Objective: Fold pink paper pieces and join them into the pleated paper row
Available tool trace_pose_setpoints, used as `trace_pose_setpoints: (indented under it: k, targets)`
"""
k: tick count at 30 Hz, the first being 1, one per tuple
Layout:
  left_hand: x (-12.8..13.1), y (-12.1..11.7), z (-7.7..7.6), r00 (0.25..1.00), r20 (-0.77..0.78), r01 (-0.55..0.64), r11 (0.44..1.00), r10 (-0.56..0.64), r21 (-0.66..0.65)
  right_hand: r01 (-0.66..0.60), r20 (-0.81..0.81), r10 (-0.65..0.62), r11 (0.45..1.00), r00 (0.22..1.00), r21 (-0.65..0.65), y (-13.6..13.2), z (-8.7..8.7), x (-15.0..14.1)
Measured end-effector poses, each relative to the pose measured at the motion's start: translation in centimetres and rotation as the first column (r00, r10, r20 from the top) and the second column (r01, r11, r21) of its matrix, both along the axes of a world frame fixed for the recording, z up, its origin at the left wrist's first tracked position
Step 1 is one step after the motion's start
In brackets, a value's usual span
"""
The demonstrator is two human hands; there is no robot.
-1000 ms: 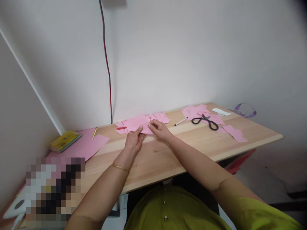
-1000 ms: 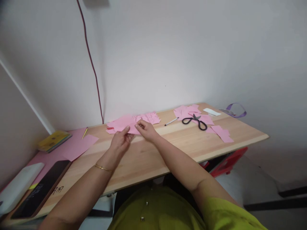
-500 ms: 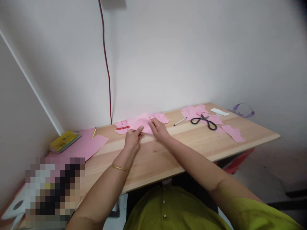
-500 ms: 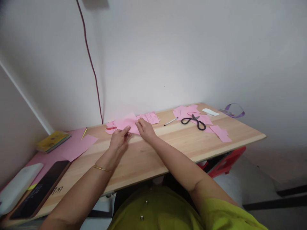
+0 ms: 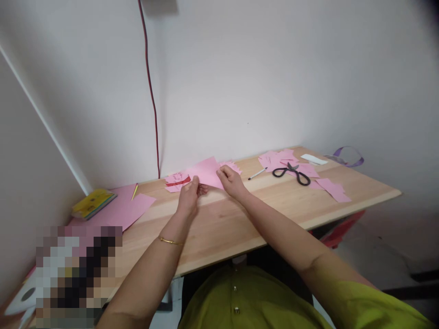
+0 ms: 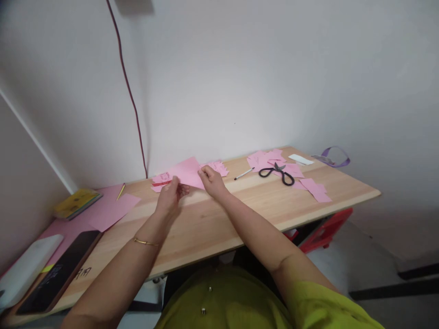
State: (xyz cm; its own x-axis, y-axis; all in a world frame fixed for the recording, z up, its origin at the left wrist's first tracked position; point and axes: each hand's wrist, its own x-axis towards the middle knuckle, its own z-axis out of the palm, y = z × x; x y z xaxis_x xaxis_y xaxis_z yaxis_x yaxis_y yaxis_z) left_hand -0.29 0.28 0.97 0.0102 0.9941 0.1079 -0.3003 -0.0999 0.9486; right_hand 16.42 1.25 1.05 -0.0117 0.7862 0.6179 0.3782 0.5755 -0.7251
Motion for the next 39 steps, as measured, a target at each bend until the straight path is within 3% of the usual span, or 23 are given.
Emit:
trace_pose_setpoints:
  k: [4, 7, 11, 16, 20, 22, 25, 28, 30, 33, 37, 39]
  targets:
    - [0.6, -0.4, -0.9, 0.989, -0.114, 0.092, 0.995, -0.096, -0.037, 0.017, 0.016, -0.017, 1.000, 1.000, 0.017, -0.1, -0.1, -0.4]
    - [1.4, -0.8, -1.5, 0.982, -0.093, 0.160, 0.986, -0.165, -0.054, 0.011, 0.041, -0.012, 1.000, 0.999, 0.023, -0.3, -0.2, -1.0]
    - [1.9, -1.2, -1.3, 0.997, -0.039, 0.069, 0.997, -0.070, -0.026, 0.031, 0.047, -0.032, 0.999, 0.998, 0.022, -0.4, -0.1, -1.2]
    - [0.8, -0.6, 0.2, 0.997, 0.075, -0.026, 1.000, 0.027, -0.008, 0.066, 0.048, -0.067, 0.998, 0.997, 0.021, -0.3, 0.1, -0.9]
    - [-0.6, 0.2, 0.9, 0.975, 0.189, -0.113, 0.993, 0.117, -0.036, 0.067, 0.048, -0.067, 0.998, 0.997, 0.014, -0.1, 0.0, -0.5]
    - [-0.8, 0.4, 0.9, 0.962, 0.245, -0.101, 0.992, 0.118, -0.079, 0.061, 0.044, -0.062, 0.998, 0.997, 0.015, 0.0, -0.2, -0.3]
    - [-0.7, 0.3, 0.3, 0.958, 0.283, -0.003, 0.989, 0.045, -0.146, 0.062, 0.050, -0.063, 0.998, 0.997, 0.028, 0.2, -0.3, 0.0]
    - [-0.2, 0.1, -0.4, 0.984, 0.138, 0.143, 0.964, -0.114, -0.222, 0.008, 0.090, -0.010, 1.000, 0.996, 0.027, 0.0, -0.2, 0.1]
    - [0.0, -0.1, -0.7, 0.984, 0.051, 0.176, 0.949, -0.168, -0.262, -0.039, 0.101, 0.038, 0.999, 0.994, 0.011, -0.2, 0.0, 0.1]
    - [0.1, -0.2, -0.4, 0.991, 0.077, 0.128, 0.966, -0.114, -0.223, -0.074, -0.019, 0.073, 0.996, 0.997, -0.046, 0.0, 0.1, 0.3]
    - [0.1, -0.2, 0.6, 0.954, 0.301, 0.077, 0.980, -0.018, -0.185, -0.115, -0.358, 0.045, 0.978, 0.933, -0.176, 0.9, -0.3, 0.9]
    - [0.2, -0.3, 0.9, 0.921, 0.389, 0.087, 0.973, 0.004, -0.214, -0.172, -0.377, 0.076, 0.958, 0.923, -0.228, 1.1, -0.6, 0.7]
